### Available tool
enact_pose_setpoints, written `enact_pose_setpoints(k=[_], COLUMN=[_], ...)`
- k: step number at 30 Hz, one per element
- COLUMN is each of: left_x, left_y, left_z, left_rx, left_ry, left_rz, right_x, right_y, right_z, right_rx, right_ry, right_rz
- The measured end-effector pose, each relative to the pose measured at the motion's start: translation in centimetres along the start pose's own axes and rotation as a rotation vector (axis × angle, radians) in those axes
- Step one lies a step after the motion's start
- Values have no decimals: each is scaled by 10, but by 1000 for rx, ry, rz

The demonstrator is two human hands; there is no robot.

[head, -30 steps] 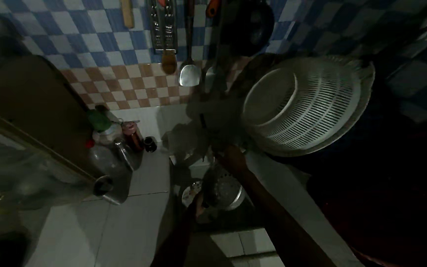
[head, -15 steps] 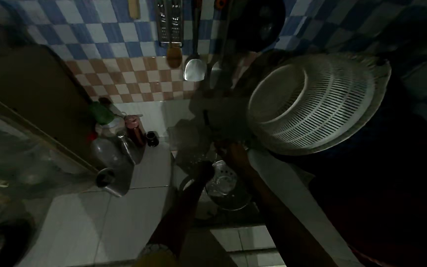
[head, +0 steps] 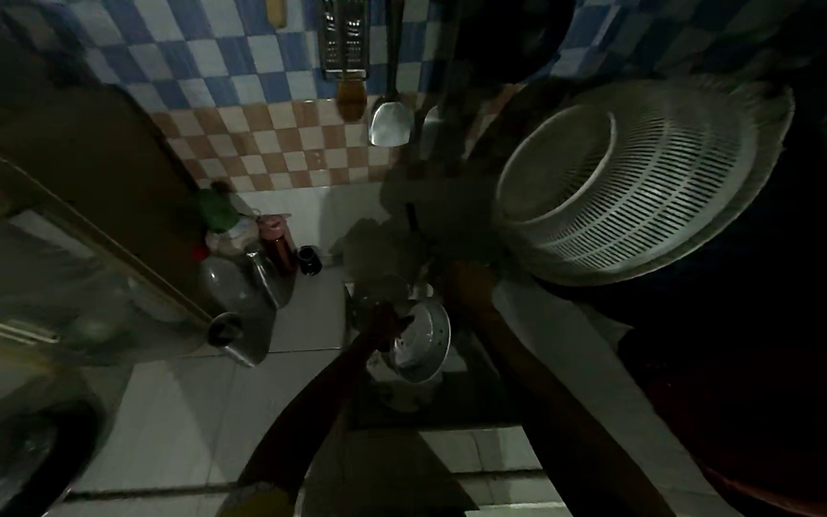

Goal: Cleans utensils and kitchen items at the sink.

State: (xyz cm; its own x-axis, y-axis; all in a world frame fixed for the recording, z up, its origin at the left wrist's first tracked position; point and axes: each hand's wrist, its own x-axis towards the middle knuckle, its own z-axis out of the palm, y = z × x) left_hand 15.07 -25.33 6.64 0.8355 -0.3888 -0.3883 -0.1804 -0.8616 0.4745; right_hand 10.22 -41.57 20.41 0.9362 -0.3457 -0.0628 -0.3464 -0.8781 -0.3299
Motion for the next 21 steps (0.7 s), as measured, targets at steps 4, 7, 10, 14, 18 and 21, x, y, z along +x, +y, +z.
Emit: enact_pose_setpoints(k=[4, 7, 10, 14, 18, 21], left_x=[-22, -48, -72, -83, -117, -108], left_y=[-28, -43, -49, -73, -49, -72], left_z=[8, 31, 49, 83, 68, 114], left_rx=[-341, -609, -757, -872, -1029, -1060], left_ry=[7, 13, 47, 150, -24, -27], left_rz=[-122, -256, -296, -195, -229, -183], right_x=[-3, -35, -99, -152, -149, -146], right_y=[-3, 14, 20, 22, 50, 94], right_z=[9, 43, 110, 177, 177, 163], right_rx=[46, 333, 491, 531, 588, 695], right_ry=[80, 120, -114, -421, -344, -170], right_rz=[53, 44, -33, -122, -11, 34])
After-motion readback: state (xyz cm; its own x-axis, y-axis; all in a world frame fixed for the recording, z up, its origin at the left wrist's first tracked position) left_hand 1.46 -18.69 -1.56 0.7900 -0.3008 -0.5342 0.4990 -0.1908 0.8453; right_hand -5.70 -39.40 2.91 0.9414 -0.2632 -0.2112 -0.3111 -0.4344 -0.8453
